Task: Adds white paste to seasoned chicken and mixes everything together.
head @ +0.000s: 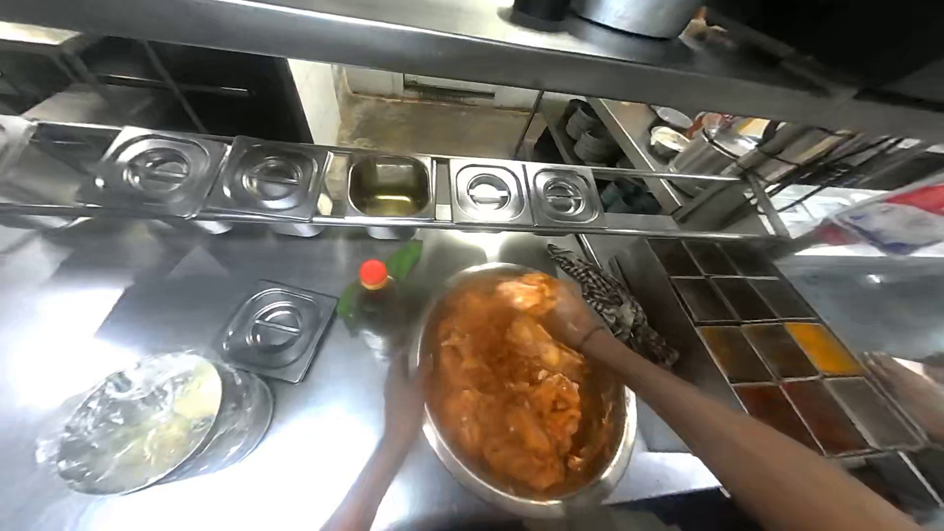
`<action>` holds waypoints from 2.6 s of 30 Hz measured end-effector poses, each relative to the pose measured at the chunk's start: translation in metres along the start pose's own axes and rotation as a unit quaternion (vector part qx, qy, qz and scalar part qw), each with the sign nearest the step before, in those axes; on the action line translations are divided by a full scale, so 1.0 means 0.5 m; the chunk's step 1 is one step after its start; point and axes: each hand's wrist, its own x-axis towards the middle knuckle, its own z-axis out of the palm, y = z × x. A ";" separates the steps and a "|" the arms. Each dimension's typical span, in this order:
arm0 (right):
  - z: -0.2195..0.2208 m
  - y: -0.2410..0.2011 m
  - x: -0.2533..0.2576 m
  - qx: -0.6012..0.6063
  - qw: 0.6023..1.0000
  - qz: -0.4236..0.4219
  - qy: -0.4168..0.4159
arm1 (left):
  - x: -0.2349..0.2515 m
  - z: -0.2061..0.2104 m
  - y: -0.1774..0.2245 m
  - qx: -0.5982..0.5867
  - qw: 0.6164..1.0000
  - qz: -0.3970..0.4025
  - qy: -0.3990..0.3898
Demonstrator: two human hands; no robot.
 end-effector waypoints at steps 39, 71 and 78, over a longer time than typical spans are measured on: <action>-0.009 0.107 0.077 -0.121 0.958 -0.016 -0.259 | 0.096 0.103 0.050 -0.035 0.994 0.016 -0.099; -0.057 0.177 -0.098 -0.199 0.959 0.099 -0.175 | 0.032 0.132 0.039 -0.005 0.998 0.042 -0.040; 0.056 0.248 -0.166 -0.094 0.921 0.089 -0.366 | 0.033 0.132 0.035 0.009 0.998 0.044 -0.046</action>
